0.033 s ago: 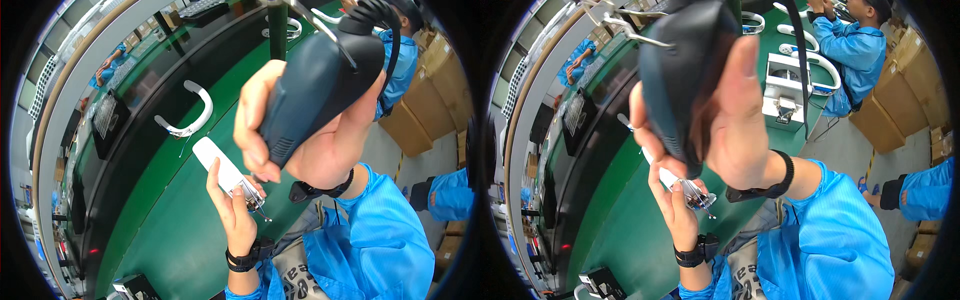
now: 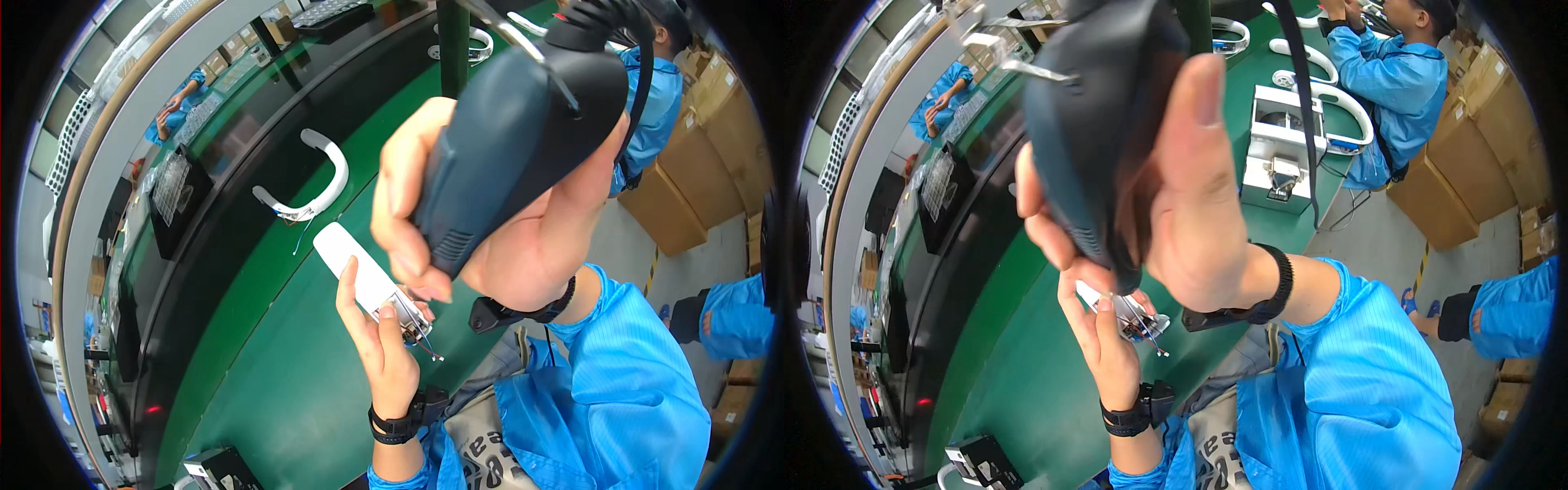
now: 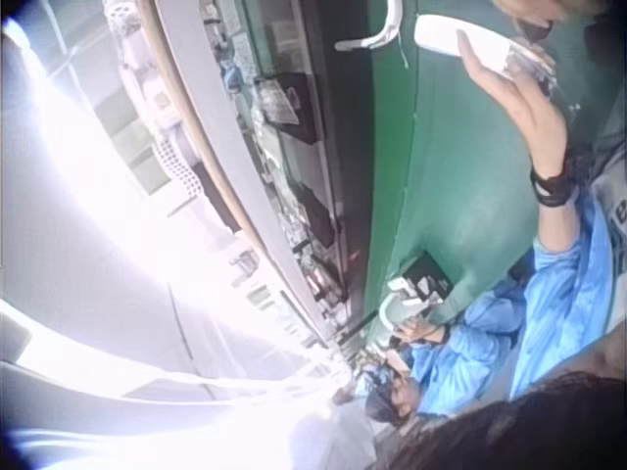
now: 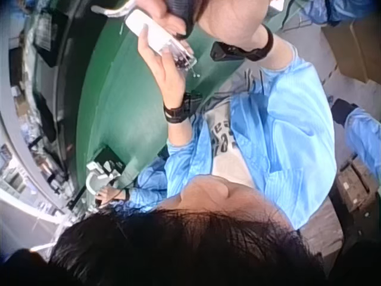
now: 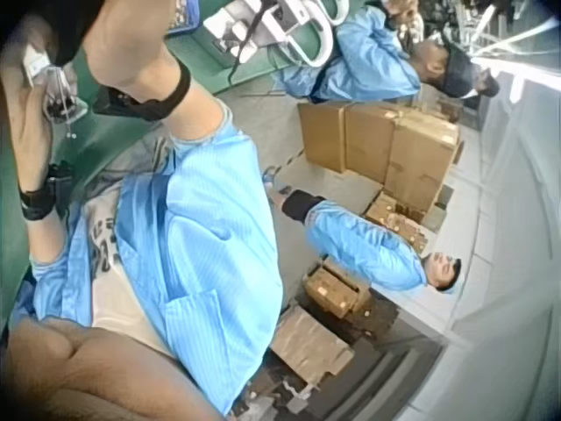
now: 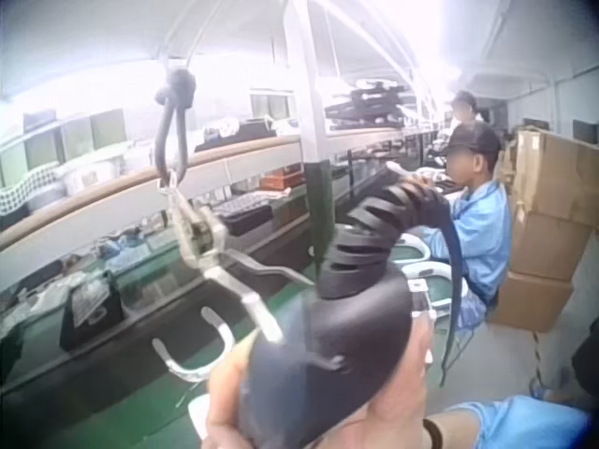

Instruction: Assembling components of a neck fan using an electric screwdriver on a factory assembly line.

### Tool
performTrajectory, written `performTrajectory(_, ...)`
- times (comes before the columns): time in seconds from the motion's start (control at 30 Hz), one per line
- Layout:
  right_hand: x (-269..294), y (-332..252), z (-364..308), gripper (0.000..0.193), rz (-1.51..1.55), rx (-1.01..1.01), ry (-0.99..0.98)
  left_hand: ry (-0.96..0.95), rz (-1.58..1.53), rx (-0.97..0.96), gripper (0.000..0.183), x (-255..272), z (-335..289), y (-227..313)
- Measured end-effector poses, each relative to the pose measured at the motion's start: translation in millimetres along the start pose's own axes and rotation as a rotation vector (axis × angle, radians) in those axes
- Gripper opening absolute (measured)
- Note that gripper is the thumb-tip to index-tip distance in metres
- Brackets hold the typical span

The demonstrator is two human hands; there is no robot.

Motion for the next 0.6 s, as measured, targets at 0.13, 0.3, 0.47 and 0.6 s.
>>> performTrajectory(0.13, -15, 11, 3, 0.124, 0.103, 0.004, -0.07, 0.087, 0.203, -0.152, 0.061, 17, 1, -6)
performTrajectory(0.3, -17, 32, -15, 0.087, -0.046, -0.242, 0.003, 0.03, 0.066, -0.115, 0.051, 5, -5, 3)
performTrajectory(0.47, -34, 15, -12, 0.064, -0.088, 0.017, -0.214, 0.062, 0.101, -0.09, 0.049, 12, -9, -8)
performTrajectory(0.6, -28, 23, -11, 0.062, -0.047, -0.105, -0.179, 0.103, 0.114, -0.109, 0.052, 16, -9, -10)
Point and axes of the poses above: each hand's wrist, its own z-axis towards the middle knuckle, its own x-axis out of the back of the hand, y = z × x, the point moved 10 cm from there along z, towards the middle knuckle, and after that the axes turned 1 degree about z, right-handed, at the moved point
